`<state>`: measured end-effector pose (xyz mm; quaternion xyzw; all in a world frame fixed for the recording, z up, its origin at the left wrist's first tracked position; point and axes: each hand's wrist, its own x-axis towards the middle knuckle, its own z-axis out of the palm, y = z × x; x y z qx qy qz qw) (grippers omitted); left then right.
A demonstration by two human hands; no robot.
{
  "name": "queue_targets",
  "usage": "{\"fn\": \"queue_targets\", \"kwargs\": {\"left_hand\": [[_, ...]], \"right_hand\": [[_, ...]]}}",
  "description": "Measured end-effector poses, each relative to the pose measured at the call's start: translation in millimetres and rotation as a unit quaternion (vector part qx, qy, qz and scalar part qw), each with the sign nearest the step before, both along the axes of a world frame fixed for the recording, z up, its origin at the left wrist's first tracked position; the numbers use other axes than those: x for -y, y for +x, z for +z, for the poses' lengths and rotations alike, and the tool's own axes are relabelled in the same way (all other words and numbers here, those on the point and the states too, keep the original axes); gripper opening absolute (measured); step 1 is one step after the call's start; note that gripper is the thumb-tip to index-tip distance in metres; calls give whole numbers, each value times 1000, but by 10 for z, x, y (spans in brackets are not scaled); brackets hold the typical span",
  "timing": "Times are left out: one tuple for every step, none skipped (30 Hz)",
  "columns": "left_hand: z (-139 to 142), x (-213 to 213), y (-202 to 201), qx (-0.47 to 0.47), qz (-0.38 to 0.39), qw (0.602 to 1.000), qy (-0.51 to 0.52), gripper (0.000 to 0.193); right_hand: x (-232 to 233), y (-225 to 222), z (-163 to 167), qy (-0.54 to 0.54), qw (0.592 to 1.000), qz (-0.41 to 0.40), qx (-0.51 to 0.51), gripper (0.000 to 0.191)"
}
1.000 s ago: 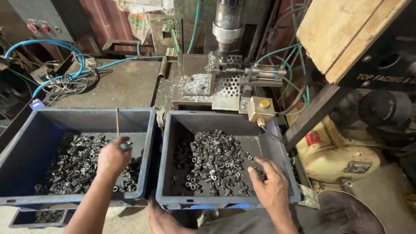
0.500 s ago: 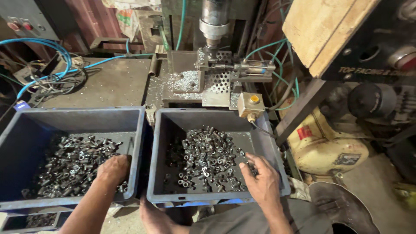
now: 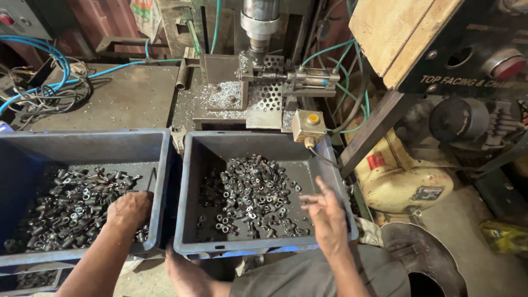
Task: The person picks small black metal fittings by hand from a bin, places each into the pneumatic fixture of a top facing and chamfering machine, presses the yellow control button to run the cycle, then moves the processed fittings into a second bin, using a small rod to stir and retrieve parts.
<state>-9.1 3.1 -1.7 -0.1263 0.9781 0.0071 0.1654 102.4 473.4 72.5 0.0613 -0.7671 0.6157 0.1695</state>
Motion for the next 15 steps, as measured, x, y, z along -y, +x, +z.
{"fn": "queue_targets", "kwargs": {"left_hand": [[39,4,41,-15,-10,1000,-24,29],[72,2,72,-30,-21,998,-47,31],[97,-5,90,-46,-31,996,-70,33],[112,-12,105,-36,-23,996,-73,33],[121,-15,113,-26,-15,997,-76,34],[126,-15,113,-17,-7,997,-78,34],[125,-16,107,-10,3,998,-69,34],[120,-16,91,-3,12,998,-61,34],[112,-12,78,4,21,998,-52,34],[103,-2,74,2,25,998,-52,36],[96,18,71,-1,29,998,-52,38],[89,30,66,-4,34,998,-52,40],[83,40,64,4,36,998,-47,40],[83,51,62,12,38,998,-42,40],[84,58,62,21,40,998,-36,40]], "right_hand": [[-3,-21,-17,-17,1000,-15,7,61],[-4,-29,-25,-34,999,-30,14,57],[2,-31,-29,-2,999,-41,14,56],[18,-27,-30,30,998,-51,14,55],[36,-21,-27,63,996,-61,14,54],[55,-18,-19,101,993,-67,0,50],[77,-11,-13,139,988,-73,-14,47],[88,-11,-2,177,981,-80,-28,43],[97,-14,9,180,980,-85,-27,36],[110,-21,14,183,979,-90,-27,29],[119,-30,19,185,978,-95,-27,22],[117,-32,22,182,978,-98,-22,19],[116,-36,24,180,978,-102,-17,17],[111,-36,25,177,979,-105,-13,15],[108,-34,26,171,980,-101,-27,14]]}}
